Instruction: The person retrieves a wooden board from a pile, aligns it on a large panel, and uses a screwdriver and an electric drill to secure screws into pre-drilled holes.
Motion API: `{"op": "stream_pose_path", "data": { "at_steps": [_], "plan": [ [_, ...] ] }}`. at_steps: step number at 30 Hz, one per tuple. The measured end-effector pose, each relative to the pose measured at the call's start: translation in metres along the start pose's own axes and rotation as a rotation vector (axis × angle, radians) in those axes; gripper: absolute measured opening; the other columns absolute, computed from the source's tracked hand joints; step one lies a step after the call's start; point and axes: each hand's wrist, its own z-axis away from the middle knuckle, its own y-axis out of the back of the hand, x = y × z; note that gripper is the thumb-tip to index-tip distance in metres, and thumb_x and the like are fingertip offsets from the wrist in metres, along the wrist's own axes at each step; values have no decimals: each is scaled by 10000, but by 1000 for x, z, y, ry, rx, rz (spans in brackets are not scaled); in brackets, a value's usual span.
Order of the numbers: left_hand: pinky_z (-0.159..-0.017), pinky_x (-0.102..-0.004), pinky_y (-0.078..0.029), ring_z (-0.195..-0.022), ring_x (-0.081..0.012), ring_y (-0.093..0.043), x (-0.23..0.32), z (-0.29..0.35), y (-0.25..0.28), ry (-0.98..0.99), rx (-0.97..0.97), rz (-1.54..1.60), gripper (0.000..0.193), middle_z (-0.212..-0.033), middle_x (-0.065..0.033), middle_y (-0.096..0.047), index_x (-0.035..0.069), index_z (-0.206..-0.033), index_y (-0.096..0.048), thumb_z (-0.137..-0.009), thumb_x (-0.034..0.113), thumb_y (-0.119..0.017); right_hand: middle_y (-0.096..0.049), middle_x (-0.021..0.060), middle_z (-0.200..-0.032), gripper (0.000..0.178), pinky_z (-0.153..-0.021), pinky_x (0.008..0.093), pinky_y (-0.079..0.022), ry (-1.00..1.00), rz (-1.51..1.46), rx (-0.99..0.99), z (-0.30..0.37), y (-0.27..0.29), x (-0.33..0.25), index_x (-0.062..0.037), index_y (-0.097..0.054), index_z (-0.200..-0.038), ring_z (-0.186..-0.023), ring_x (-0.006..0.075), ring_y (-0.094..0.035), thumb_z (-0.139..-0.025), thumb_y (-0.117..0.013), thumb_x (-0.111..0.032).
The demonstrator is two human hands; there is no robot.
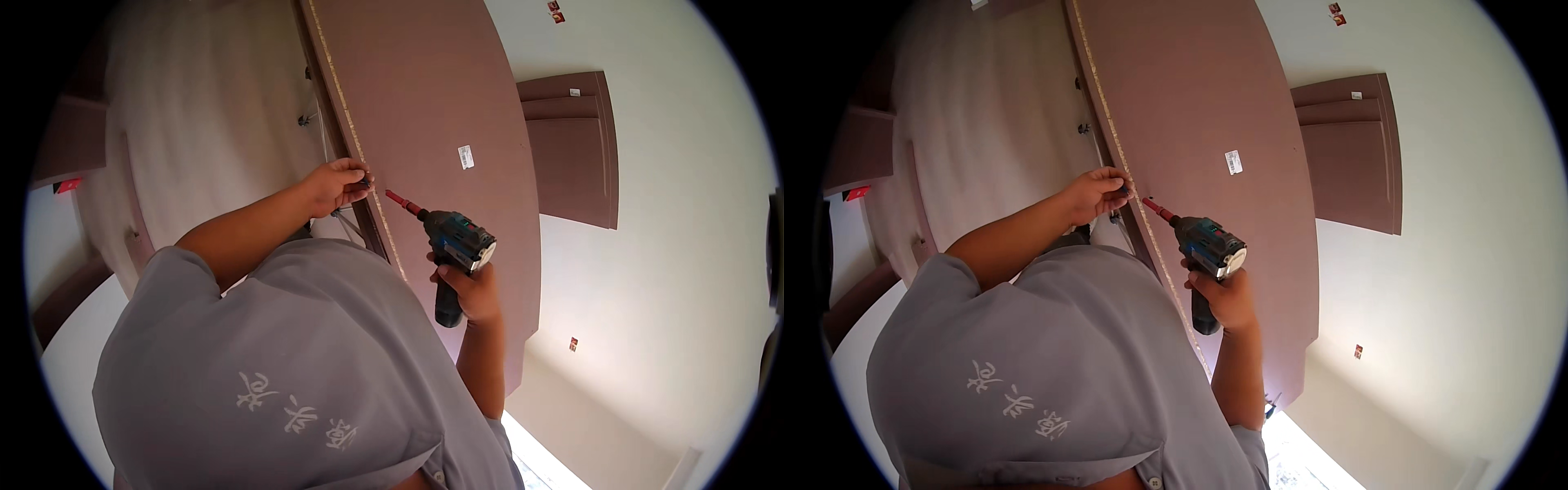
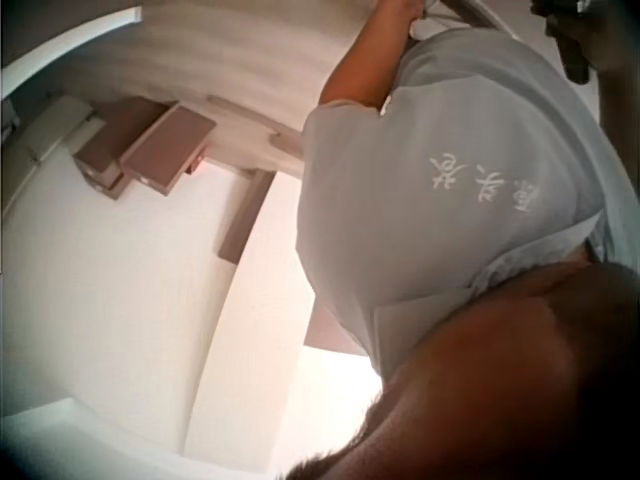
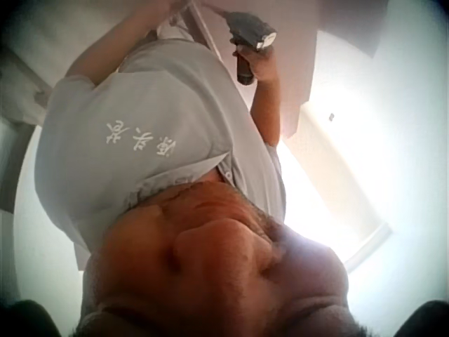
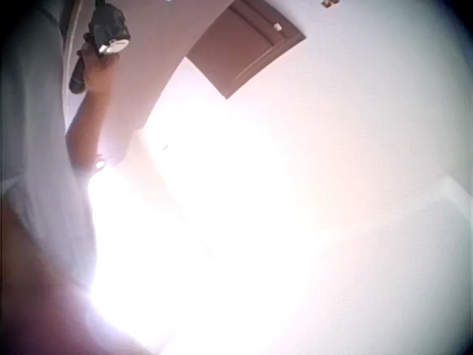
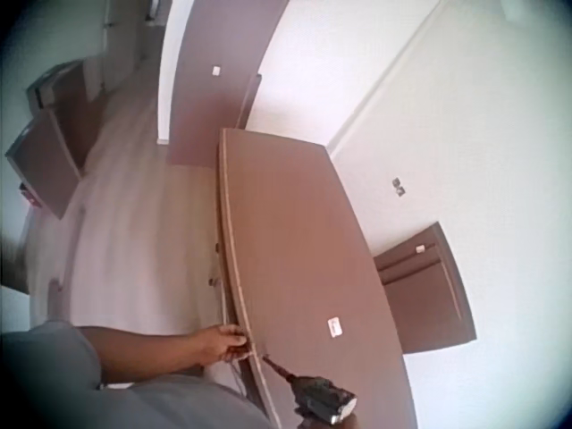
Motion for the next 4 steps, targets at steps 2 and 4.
{"op": "stream_pose_path", "data": {
  "at_steps": [2, 4],
  "plan": [
    [-917, -322, -609, -1075, -228, -704, 2, 0, -19, 12, -25, 9, 146, -1116, -84, -713, 67, -1196, -625, -1065, 114, -582, -682, 168, -1199, 535, -791, 380, -610, 52, -58, 39, 8, 2, 16, 53, -564, -1367, -1053, 265, -692, -839, -647, 22],
    [-918, -314, -610, -1101, -243, -702, 4, -2, -29, 42, -79, 34, 145, -1128, -92, -713, 75, -1196, -628, -1062, 114, -586, -679, 175, -1212, 551, -798, 387, -614, 77, -102, 58, 11, 0, 29, 48, -555, -1381, -1071, 276, -692, -838, -648, 16]
  ]
}}
